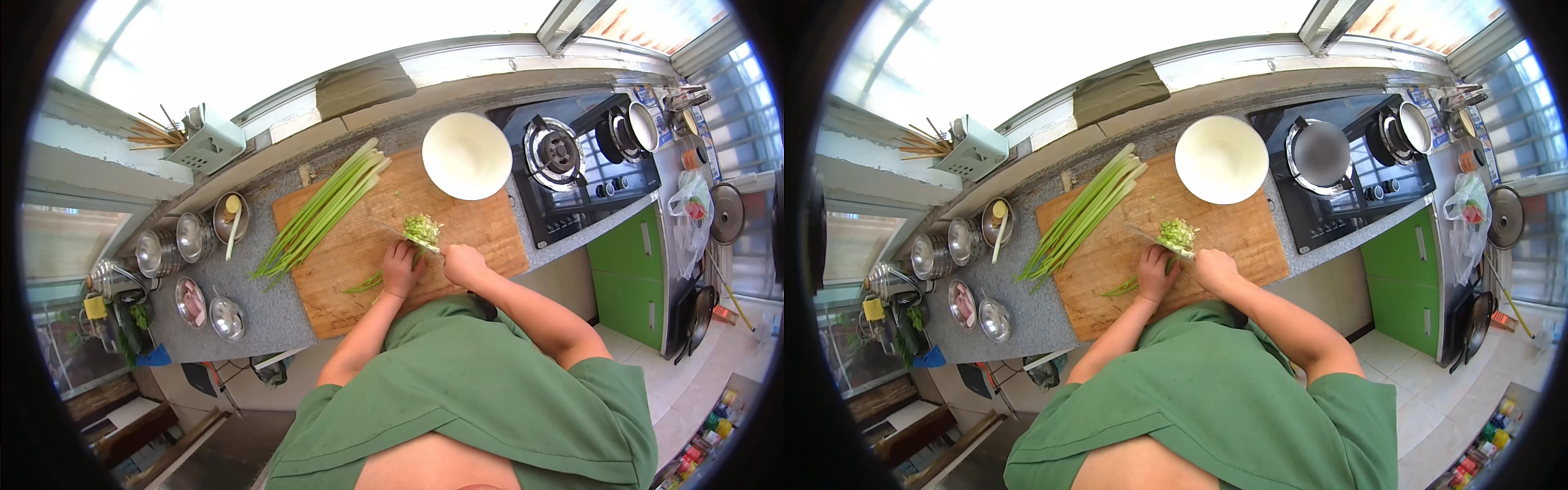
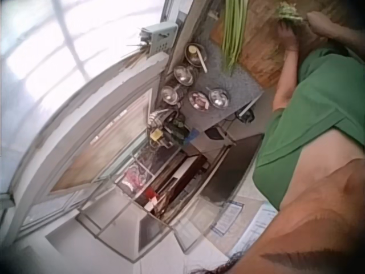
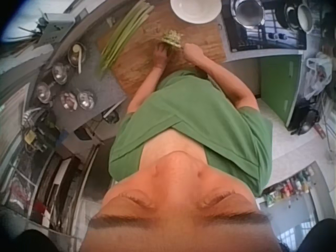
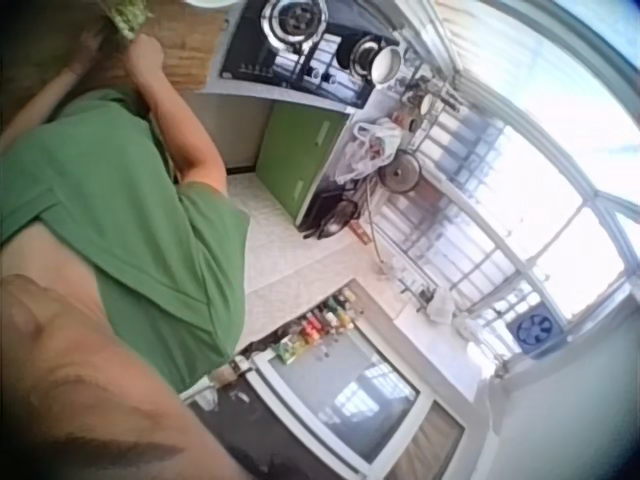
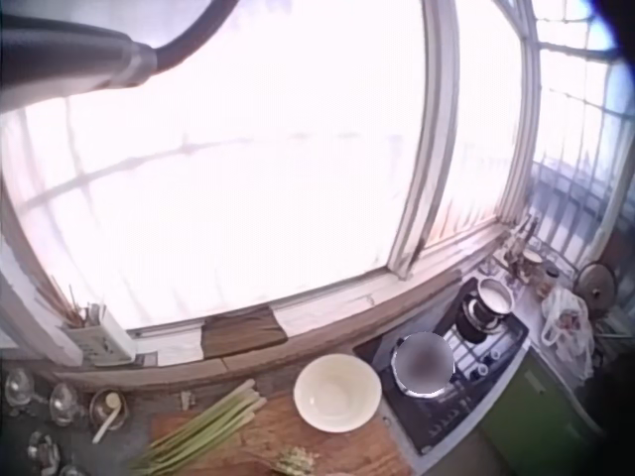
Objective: The person carries a wooden cutting board to the kitchen counter and places it down. They retrieve a white bowl from a cabinet and place it on the counter. The person then uses a knife to chop green onions on the cutting board, cutting them into small pieces.
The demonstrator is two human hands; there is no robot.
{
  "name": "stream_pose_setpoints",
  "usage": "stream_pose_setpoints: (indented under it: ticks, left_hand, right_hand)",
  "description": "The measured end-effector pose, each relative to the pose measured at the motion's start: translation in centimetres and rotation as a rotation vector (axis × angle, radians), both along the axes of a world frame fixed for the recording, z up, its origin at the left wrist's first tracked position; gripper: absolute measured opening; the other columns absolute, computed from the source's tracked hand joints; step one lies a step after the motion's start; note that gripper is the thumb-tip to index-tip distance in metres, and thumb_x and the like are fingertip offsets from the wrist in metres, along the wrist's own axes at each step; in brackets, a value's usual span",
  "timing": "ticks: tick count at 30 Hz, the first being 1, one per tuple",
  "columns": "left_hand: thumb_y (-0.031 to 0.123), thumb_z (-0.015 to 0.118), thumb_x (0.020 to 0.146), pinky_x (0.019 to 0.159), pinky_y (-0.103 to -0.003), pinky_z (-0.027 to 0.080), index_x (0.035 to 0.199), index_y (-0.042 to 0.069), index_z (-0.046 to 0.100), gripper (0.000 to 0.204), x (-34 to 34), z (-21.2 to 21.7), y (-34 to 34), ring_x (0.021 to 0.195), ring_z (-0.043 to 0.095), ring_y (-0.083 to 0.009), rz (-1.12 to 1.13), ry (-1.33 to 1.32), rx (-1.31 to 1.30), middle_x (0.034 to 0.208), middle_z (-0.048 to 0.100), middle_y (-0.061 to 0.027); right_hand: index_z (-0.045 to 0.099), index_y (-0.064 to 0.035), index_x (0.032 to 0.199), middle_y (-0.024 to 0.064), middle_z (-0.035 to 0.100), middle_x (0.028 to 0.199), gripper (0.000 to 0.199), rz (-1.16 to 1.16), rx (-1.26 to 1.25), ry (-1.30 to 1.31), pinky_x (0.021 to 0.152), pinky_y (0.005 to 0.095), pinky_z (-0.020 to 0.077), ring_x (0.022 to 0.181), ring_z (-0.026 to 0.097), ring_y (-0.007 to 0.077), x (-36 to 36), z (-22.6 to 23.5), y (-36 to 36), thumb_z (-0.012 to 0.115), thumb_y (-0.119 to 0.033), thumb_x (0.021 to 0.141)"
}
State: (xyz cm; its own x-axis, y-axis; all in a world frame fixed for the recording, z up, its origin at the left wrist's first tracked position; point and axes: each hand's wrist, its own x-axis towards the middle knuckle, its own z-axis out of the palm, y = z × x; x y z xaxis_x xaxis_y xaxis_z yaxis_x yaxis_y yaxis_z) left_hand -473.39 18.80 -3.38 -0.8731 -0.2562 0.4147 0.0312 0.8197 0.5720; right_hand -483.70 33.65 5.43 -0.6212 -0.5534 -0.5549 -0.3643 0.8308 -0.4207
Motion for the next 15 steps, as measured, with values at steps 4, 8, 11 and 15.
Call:
stream_pose_setpoints:
  ticks: [4, 8, 11, 15]
  left_hand:
    - [0.011, 0.071, 0.068, 0.082, -0.042, 0.050, 0.090, 0.006, 0.064, 0.023, 0.0, -0.1, 0.1, 0.095, 0.055, -0.0335, 0.008, -0.001, 0.003, 0.098, 0.060, -0.0111]
    - [0.011, 0.071, 0.069, 0.082, -0.042, 0.050, 0.089, 0.006, 0.064, 0.023, -0.1, 0.3, 0.1, 0.094, 0.056, -0.0332, 0.005, -0.019, 0.013, 0.097, 0.060, -0.0108]
    - [0.012, 0.071, 0.068, 0.082, -0.042, 0.050, 0.090, 0.007, 0.064, 0.023, 0.1, 0.3, 0.3, 0.095, 0.056, -0.0332, 0.024, -0.038, 0.021, 0.097, 0.060, -0.0110]
    - [0.013, 0.071, 0.069, 0.083, -0.043, 0.050, 0.090, 0.006, 0.064, 0.023, 0.0, 0.4, 0.2, 0.096, 0.056, -0.0340, 0.025, -0.014, -0.001, 0.097, 0.060, -0.0114]
  right_hand:
    - [0.072, -0.0110, 0.102, 0.0230, 0.068, 0.090, 0.030, 0.001, 0.073, -0.022, 0.078, 0.0497, 0.0530, 0.088, 0.066, 0.0404, -0.2, -0.8, -0.4, 0.053, -0.009, 0.079]
    - [0.072, -0.0111, 0.100, 0.0226, 0.068, 0.089, 0.028, -0.012, 0.057, 0.005, 0.077, 0.0496, 0.0532, 0.086, 0.066, 0.0405, 0.2, -2.6, -1.0, 0.053, -0.010, 0.079]
    - [0.071, -0.0113, 0.100, 0.0232, 0.068, 0.087, 0.026, -0.024, -0.001, 0.037, 0.076, 0.0507, 0.0529, 0.084, 0.066, 0.0407, 0.6, -2.2, -0.7, 0.054, -0.011, 0.080]
    - [0.069, -0.0104, 0.099, 0.0227, 0.068, 0.086, 0.023, -0.026, -0.088, 0.060, 0.074, 0.0504, 0.0527, 0.083, 0.066, 0.0401, 0.7, -2.0, 0.1, 0.055, -0.013, 0.081]
